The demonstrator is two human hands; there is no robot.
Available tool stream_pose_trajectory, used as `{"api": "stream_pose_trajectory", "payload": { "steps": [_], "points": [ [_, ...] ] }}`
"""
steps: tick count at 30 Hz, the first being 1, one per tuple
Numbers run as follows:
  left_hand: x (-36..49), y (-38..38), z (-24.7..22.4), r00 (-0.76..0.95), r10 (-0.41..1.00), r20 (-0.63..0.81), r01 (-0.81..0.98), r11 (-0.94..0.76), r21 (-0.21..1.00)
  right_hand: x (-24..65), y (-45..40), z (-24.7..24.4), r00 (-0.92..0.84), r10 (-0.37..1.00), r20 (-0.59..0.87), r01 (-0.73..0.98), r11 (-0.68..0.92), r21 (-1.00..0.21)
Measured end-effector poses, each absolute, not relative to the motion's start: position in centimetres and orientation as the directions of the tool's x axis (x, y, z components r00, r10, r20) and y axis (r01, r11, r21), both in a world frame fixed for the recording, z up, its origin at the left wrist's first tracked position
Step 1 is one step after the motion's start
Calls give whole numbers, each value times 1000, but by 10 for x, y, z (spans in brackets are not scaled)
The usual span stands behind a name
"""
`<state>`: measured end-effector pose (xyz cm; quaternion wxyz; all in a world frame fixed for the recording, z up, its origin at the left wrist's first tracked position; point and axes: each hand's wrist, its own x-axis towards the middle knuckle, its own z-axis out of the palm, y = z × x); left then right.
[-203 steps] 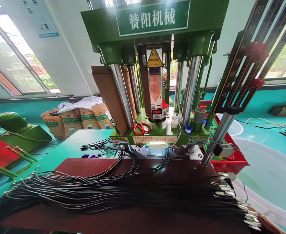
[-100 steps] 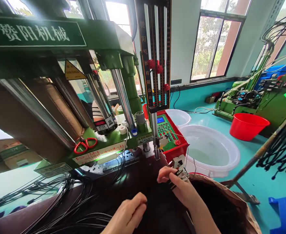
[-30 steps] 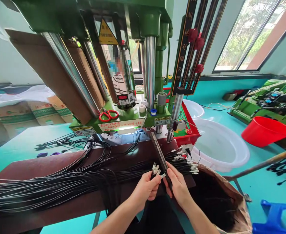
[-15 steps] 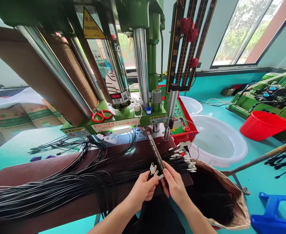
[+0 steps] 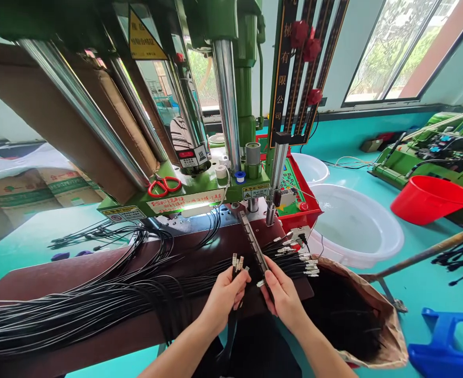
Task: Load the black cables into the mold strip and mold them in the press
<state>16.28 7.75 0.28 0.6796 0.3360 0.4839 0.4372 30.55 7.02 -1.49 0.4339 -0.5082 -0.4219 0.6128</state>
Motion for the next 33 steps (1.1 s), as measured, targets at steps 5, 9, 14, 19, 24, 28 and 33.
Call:
{"api": "stream_pose_trajectory", "payload": {
  "steps": [5,9,14,19,24,28,33],
  "points": [
    [173,78,-3,161,923,-349,-164,373,913,307,70,-13,-180,957,-228,-63,-243,-968],
    [172,78,-1,187,906,-379,-206,413,887,310,71,-13,-206,954,-218,-10,-225,-974],
    [169,77,5,191,897,-398,-209,434,876,311,72,-16,-245,950,-196,39,-192,-981],
    [171,77,1,138,910,-390,-195,411,890,307,70,-18,-273,946,-176,71,-163,-984],
    [169,78,0,83,954,-289,-181,300,937,304,67,-12,-188,959,-212,-9,-218,-976],
    [159,78,6,-61,964,-259,-260,235,936,303,63,-7,-14,960,-280,-157,-279,-947],
    [158,76,4,123,928,-353,-187,371,910,303,61,-6,-51,960,-275,-156,-279,-948]
  ]
}}
